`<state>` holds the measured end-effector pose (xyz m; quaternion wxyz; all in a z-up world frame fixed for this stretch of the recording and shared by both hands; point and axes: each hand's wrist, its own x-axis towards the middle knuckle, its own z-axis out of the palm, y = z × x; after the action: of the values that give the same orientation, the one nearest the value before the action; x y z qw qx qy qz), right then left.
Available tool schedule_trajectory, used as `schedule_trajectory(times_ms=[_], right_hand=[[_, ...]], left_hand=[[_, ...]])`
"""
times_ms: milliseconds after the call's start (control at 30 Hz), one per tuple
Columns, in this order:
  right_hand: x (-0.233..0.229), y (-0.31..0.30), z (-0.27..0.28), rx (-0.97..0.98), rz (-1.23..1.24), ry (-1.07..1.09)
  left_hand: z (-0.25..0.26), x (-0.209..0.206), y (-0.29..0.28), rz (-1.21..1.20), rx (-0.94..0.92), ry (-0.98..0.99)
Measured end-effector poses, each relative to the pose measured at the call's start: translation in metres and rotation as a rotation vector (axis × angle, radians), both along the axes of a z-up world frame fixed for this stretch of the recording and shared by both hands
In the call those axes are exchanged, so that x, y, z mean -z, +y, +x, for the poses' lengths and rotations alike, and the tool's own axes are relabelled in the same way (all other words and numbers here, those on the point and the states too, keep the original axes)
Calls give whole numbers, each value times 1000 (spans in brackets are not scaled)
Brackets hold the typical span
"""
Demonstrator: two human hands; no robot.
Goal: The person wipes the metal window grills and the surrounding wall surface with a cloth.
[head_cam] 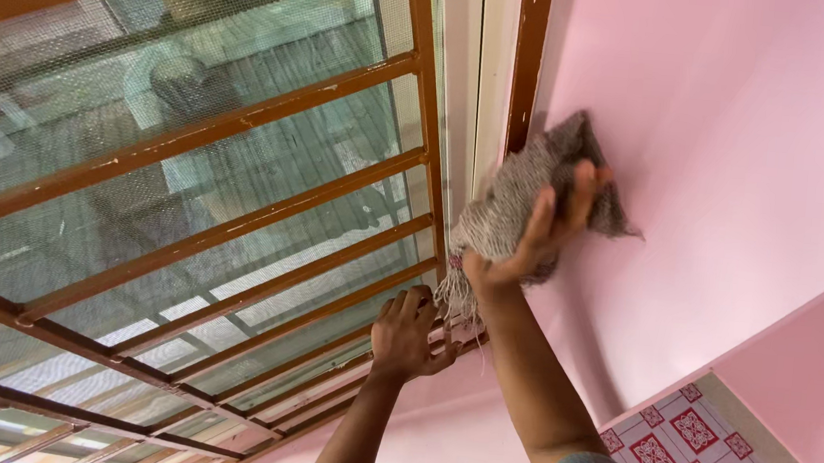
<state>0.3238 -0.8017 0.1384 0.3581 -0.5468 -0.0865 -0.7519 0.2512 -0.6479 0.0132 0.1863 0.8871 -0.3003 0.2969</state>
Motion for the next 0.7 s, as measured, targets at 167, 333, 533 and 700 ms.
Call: schedule_trajectory(times_ms=[167, 333, 533, 700], right_hand=[[58, -8, 17, 30, -223, 515], [108, -4, -16, -191, -212, 607], [34, -12, 16, -250, -181, 413], [-10, -17, 12, -306, -210, 422]], left_hand=[[-1, 3, 0, 16, -8, 58], [1, 9, -2, -18, -28, -22], [3, 6, -4, -11, -46, -23], [3, 9, -3, -29, -35, -62]])
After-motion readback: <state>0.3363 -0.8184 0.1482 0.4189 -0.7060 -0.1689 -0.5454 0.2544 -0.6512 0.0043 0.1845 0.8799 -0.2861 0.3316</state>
